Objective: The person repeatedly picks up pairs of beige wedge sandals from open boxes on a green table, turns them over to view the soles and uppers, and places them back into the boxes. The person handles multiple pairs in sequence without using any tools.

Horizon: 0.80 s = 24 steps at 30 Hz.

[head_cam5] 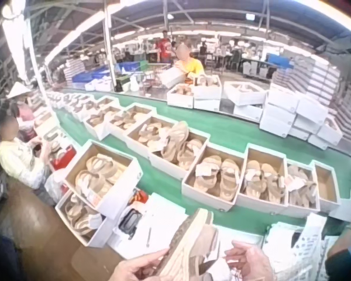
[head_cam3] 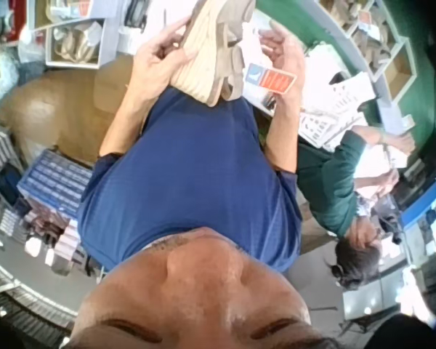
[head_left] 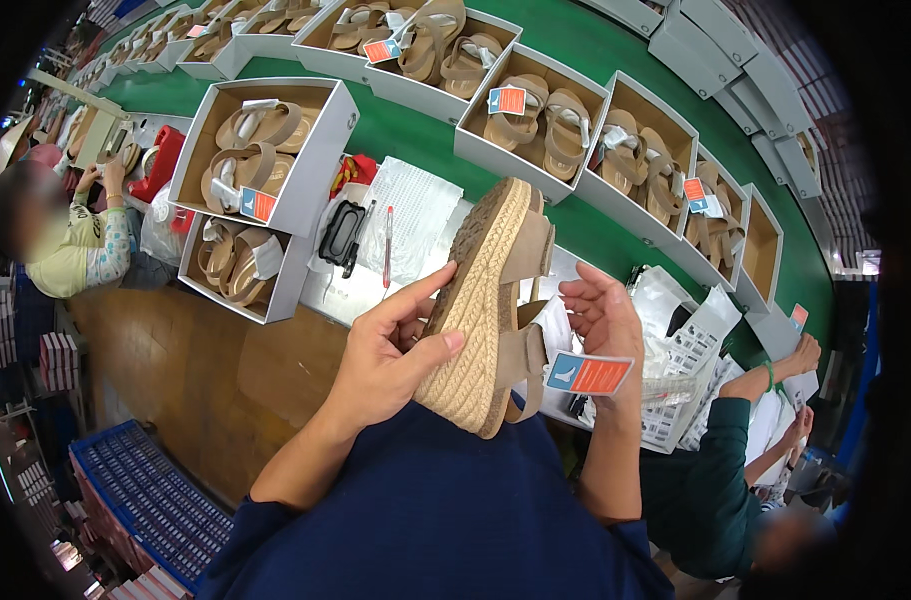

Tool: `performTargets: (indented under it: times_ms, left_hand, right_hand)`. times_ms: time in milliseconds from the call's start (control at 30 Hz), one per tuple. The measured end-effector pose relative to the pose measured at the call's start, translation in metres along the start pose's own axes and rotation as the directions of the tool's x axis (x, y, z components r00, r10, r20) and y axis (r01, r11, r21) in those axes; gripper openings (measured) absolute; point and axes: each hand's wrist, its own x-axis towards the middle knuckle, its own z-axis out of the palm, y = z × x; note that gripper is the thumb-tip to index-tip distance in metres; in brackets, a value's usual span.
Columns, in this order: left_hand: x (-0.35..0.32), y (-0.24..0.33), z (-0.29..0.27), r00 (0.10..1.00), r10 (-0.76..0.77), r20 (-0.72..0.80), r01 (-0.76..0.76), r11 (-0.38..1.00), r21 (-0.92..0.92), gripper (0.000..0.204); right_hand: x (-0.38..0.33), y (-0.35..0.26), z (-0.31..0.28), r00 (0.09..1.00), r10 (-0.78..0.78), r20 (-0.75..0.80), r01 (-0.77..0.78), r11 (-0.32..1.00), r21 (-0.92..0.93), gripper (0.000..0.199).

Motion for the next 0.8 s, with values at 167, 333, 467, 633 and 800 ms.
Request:
performTargets:
  times_ms: [167, 333, 467, 633, 800]
  left_hand:
    - [0.001, 0.008, 0.001, 0.999, 0.03, -0.022, -0.03, 0.999, -0.017, 0.059]
    - [0.0, 0.011, -0.002, 0.998, 0.05, -0.048, -0.052, 0.998, -0.043, 0.06]
    - [-0.001, 0.012, -0.004, 0.997, 0.072, -0.037, -0.074, 0.996, -0.044, 0.06]
    - [0.0, 0.016, -0.003, 0.996, 0.091, -0.025, -0.092, 0.994, -0.065, 0.061]
    - [-0.001, 0.014, -0.004, 0.992, 0.116, -0.05, -0.12, 0.989, -0.09, 0.059]
  right_hand:
    - [-0.005, 0.038, -0.011, 0.99, 0.128, -0.054, -0.133, 0.986, -0.105, 0.053]
    - [-0.018, 0.07, -0.014, 0.997, 0.036, 0.071, 0.008, 0.841, -0.541, 0.042]
    - [-0.019, 0.087, -0.015, 0.962, -0.037, 0.271, 0.204, 0.756, -0.621, 0.051]
    - [-0.02, 0.107, -0.013, 0.948, 0.035, 0.316, 0.154, 0.818, -0.554, 0.052]
    - [-0.022, 0.093, -0.001, 0.925, 0.147, 0.351, 0.069, 0.843, -0.534, 0.051]
